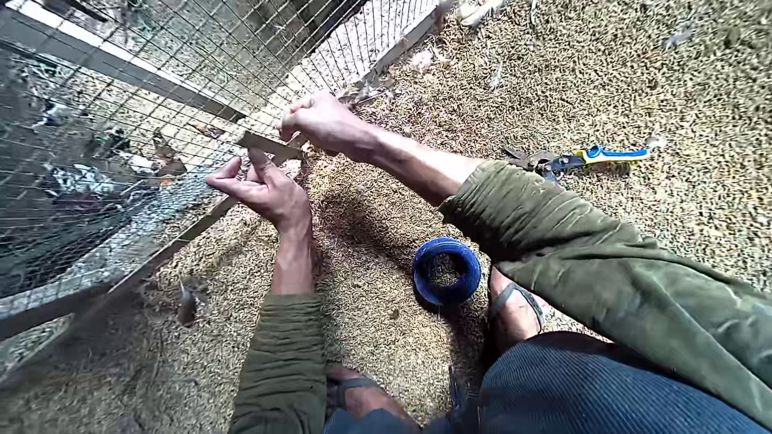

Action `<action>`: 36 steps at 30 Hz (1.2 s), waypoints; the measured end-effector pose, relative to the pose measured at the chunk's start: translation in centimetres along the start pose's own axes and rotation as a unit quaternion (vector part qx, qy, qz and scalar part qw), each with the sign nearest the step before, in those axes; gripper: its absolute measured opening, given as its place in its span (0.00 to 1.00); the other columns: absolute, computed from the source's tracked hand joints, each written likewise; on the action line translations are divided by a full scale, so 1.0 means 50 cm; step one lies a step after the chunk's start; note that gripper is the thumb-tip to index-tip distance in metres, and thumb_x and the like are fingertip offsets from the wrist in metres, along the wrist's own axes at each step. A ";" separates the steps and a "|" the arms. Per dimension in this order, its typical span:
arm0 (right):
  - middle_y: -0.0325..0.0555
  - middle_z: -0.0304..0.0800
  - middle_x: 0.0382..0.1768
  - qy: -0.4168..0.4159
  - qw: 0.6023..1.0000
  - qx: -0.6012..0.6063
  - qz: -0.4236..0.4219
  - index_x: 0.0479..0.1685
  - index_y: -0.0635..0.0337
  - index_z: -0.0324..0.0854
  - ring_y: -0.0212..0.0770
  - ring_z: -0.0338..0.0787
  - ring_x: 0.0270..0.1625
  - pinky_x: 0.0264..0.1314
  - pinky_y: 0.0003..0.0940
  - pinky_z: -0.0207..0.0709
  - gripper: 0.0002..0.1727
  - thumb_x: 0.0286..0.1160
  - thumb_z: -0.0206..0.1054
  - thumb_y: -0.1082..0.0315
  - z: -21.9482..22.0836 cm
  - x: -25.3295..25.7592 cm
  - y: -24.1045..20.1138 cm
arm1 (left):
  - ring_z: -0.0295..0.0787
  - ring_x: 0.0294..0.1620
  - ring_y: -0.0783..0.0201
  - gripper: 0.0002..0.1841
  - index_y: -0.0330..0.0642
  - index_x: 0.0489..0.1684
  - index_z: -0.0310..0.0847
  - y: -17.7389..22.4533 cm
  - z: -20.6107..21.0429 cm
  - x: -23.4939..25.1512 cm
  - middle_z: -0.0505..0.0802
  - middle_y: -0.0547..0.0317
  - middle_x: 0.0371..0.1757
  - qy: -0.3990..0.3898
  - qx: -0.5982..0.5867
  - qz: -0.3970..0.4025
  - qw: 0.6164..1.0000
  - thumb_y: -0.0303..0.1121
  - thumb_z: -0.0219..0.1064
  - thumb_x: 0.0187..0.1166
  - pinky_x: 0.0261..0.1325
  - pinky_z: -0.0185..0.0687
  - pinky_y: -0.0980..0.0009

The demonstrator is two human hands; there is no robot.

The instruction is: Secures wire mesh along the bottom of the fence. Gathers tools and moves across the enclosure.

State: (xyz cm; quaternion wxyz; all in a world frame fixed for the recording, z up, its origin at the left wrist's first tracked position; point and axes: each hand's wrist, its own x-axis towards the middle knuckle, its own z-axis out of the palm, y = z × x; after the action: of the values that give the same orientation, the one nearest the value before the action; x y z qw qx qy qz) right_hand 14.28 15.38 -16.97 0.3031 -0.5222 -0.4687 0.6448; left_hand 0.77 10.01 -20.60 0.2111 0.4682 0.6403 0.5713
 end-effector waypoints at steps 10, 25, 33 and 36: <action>0.34 0.74 0.16 -0.007 0.999 0.020 0.025 0.27 0.54 0.85 0.29 0.67 0.14 0.16 0.29 0.60 0.12 0.78 0.64 0.63 0.003 0.013 0.001 | 0.73 0.19 0.82 0.13 0.37 0.57 0.61 -0.005 -0.001 -0.002 0.77 0.73 0.23 -0.005 -0.007 0.005 1.000 0.29 0.62 0.87 0.31 0.77 0.79; 0.31 0.67 0.11 -0.006 0.998 0.049 0.037 0.26 0.54 0.84 0.28 0.61 0.10 0.12 0.27 0.56 0.12 0.77 0.63 0.63 0.002 0.012 0.004 | 0.74 0.19 0.81 0.13 0.37 0.56 0.63 -0.004 -0.004 -0.003 0.79 0.71 0.21 -0.024 -0.009 -0.021 0.999 0.33 0.63 0.88 0.31 0.78 0.79; 0.31 0.65 0.11 -0.003 0.998 0.042 0.046 0.28 0.54 0.84 0.27 0.60 0.09 0.11 0.25 0.55 0.10 0.75 0.64 0.63 0.002 0.018 -0.005 | 0.80 0.23 0.81 0.16 0.35 0.59 0.63 -0.020 -0.012 0.003 0.84 0.70 0.24 -0.047 -0.018 0.005 0.999 0.33 0.65 0.86 0.36 0.82 0.78; 0.30 0.63 0.11 0.002 0.998 0.045 0.043 0.27 0.54 0.84 0.27 0.59 0.09 0.12 0.25 0.54 0.11 0.77 0.63 0.63 0.004 0.020 -0.007 | 0.79 0.22 0.80 0.16 0.36 0.59 0.62 -0.020 -0.015 0.007 0.83 0.70 0.23 -0.057 -0.025 0.003 0.998 0.32 0.65 0.86 0.35 0.82 0.77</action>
State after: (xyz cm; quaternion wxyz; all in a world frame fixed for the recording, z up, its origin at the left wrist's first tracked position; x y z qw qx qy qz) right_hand 13.80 16.34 -17.02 0.2986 -0.5289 -0.4161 0.6767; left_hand -0.35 10.00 -21.26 0.2573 0.4969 0.6110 0.5600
